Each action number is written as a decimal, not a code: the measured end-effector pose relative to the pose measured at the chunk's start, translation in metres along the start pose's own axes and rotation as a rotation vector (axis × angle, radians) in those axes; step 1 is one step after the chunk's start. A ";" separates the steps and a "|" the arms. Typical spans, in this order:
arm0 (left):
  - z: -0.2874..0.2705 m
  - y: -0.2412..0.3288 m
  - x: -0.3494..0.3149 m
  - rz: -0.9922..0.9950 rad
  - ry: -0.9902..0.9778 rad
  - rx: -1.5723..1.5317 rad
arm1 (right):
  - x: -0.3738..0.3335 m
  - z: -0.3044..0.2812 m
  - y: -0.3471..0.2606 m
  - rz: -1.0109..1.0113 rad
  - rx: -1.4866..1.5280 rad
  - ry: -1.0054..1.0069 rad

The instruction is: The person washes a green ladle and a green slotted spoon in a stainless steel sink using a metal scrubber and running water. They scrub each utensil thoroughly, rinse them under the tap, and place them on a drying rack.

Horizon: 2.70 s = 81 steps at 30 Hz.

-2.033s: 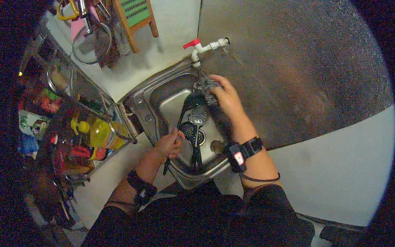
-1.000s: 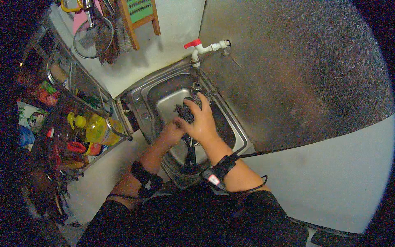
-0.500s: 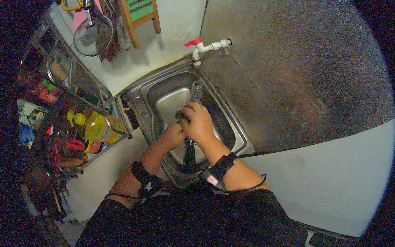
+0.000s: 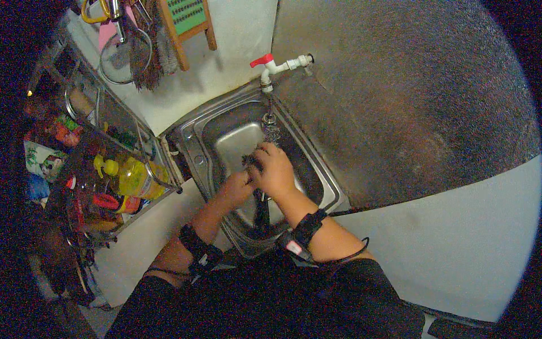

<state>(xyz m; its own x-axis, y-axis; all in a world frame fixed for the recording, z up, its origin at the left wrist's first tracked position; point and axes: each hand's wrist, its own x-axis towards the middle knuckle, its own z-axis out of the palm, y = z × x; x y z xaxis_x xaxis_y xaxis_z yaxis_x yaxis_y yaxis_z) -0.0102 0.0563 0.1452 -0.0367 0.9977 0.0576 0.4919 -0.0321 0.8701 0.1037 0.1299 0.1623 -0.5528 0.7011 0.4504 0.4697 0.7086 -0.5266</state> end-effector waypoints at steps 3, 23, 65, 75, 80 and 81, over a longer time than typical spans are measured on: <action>-0.001 0.000 0.000 -0.024 -0.034 0.068 | 0.021 -0.010 0.009 0.206 0.096 -0.115; -0.015 0.007 0.001 0.010 -0.010 -0.021 | 0.038 -0.013 0.019 0.329 0.355 -0.102; -0.005 0.031 -0.001 0.076 0.131 -0.241 | 0.043 -0.026 0.013 1.039 1.816 0.038; 0.003 0.015 0.009 0.058 0.200 -0.314 | 0.020 -0.008 -0.019 0.522 0.717 0.497; -0.001 0.007 -0.003 0.316 0.223 -0.135 | 0.043 -0.040 0.010 0.815 1.152 0.178; -0.004 0.005 -0.005 0.300 0.184 -0.164 | 0.045 -0.049 0.013 0.793 1.146 0.152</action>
<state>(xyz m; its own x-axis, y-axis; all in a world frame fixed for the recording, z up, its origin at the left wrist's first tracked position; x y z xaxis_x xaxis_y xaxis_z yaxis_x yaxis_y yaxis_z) -0.0111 0.0508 0.1513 -0.0748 0.9155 0.3953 0.3593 -0.3451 0.8671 0.1186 0.1750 0.2106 -0.2952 0.9328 -0.2070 -0.2387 -0.2817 -0.9293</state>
